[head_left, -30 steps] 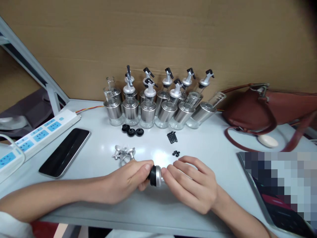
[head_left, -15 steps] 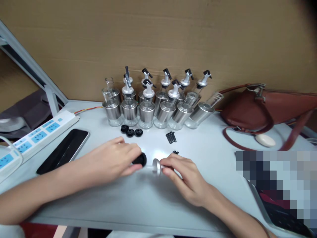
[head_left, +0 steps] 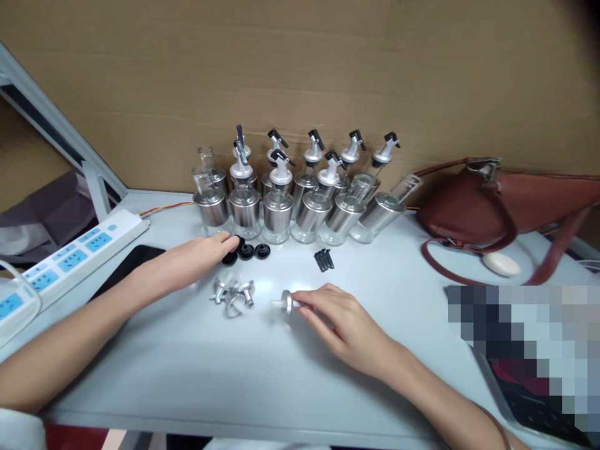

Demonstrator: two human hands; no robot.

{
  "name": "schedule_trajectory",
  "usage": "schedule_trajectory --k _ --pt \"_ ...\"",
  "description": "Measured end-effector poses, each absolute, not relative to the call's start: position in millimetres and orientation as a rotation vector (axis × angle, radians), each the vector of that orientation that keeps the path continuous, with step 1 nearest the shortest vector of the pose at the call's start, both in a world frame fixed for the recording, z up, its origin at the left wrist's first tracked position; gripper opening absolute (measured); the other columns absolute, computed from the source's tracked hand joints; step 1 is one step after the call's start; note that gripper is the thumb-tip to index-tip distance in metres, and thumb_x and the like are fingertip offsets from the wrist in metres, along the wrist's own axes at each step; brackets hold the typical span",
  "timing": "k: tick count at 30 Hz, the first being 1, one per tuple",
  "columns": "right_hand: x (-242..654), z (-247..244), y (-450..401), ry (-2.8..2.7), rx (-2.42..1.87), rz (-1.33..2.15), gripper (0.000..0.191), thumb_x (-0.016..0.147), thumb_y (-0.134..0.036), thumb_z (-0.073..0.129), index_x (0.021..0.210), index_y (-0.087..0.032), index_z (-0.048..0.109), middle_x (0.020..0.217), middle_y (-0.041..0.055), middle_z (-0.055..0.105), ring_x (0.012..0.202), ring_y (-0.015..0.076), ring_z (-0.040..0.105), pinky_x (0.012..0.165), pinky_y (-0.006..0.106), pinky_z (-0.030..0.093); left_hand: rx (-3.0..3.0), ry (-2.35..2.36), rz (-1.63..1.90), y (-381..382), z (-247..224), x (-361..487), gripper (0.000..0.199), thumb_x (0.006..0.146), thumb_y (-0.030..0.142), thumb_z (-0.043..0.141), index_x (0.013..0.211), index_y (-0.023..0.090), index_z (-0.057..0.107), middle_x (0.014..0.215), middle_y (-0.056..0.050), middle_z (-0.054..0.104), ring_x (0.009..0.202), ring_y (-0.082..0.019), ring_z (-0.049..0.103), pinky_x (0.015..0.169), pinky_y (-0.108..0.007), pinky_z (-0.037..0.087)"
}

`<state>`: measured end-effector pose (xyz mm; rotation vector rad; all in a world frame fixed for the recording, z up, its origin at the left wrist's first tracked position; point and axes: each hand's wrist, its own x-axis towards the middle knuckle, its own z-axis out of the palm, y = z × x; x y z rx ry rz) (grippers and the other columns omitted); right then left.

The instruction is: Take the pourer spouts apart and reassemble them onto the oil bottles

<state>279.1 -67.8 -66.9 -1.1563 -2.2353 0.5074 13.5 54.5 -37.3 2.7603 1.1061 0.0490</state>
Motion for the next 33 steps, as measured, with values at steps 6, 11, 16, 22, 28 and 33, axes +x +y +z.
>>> schedule_trajectory --k 6,11,16,22,28,33 --pt "279.6 -67.4 -67.0 -2.243 -1.177 0.491 0.022 0.098 -0.020 0.044 0.107 -0.016 0.065 0.090 0.0086 0.075 0.076 0.0180 0.069 0.072 0.032 0.051 2.857 1.216 -0.221 51.0 -36.5 13.9 0.030 0.092 0.024 0.044 0.119 0.010 0.049 0.109 -0.016 0.056 0.077 -0.024 0.063 0.059 -0.030 0.048" --pt "279.8 -73.1 -65.7 -2.260 -1.225 0.530 0.022 0.096 -0.015 0.046 0.110 -0.017 0.064 0.097 0.0090 0.075 0.082 0.0200 0.070 0.078 0.036 0.053 2.832 1.082 -0.176 56.7 -45.2 18.4 0.038 0.099 0.023 0.033 0.133 0.014 0.045 0.125 -0.017 0.053 0.088 -0.024 0.066 0.076 -0.036 0.054" --pt "278.7 -75.9 -66.0 -2.304 -1.274 0.652 0.034 0.095 -0.011 0.045 0.127 -0.015 0.054 0.107 0.0120 0.070 0.096 0.0222 0.067 0.084 0.040 0.056 2.828 0.962 -0.034 61.4 -52.4 17.7 0.036 0.097 0.016 0.032 0.126 0.016 0.053 0.142 -0.016 0.047 0.118 -0.026 0.057 0.097 -0.039 0.049" --pt "277.9 -69.7 -69.0 -2.360 -1.273 0.622 0.043 0.092 -0.015 0.051 0.134 -0.015 0.047 0.116 0.0151 0.063 0.105 0.0255 0.062 0.088 0.046 0.056 2.915 0.973 -0.038 48.5 -40.7 22.6 0.035 0.099 0.023 0.034 0.128 0.012 0.050 0.146 -0.020 0.042 0.127 -0.031 0.050 0.102 -0.046 0.045" --pt "278.0 -72.3 -68.5 -2.403 -1.341 0.467 0.041 0.092 -0.019 0.051 0.132 -0.010 0.050 0.142 0.0242 0.042 0.133 0.0335 0.043 0.102 0.054 0.047 2.718 1.049 -0.362 20.3 -19.2 29.4 0.052 0.092 0.055 0.049 0.123 0.013 0.051 0.114 -0.015 0.055 0.083 -0.026 0.065 0.069 -0.035 0.053" --pt "282.2 -77.1 -67.2 -2.415 -1.412 0.501 0.053 0.094 -0.023 0.050 0.144 -0.011 0.036 0.157 0.0220 0.021 0.146 0.0313 0.023 0.113 0.053 0.034 2.610 0.927 -0.462 10.3 -26.0 24.2 0.042 0.083 0.036 0.069 0.119 0.020 0.055 0.117 -0.011 0.056 0.095 -0.027 0.063 0.077 -0.032 0.051"
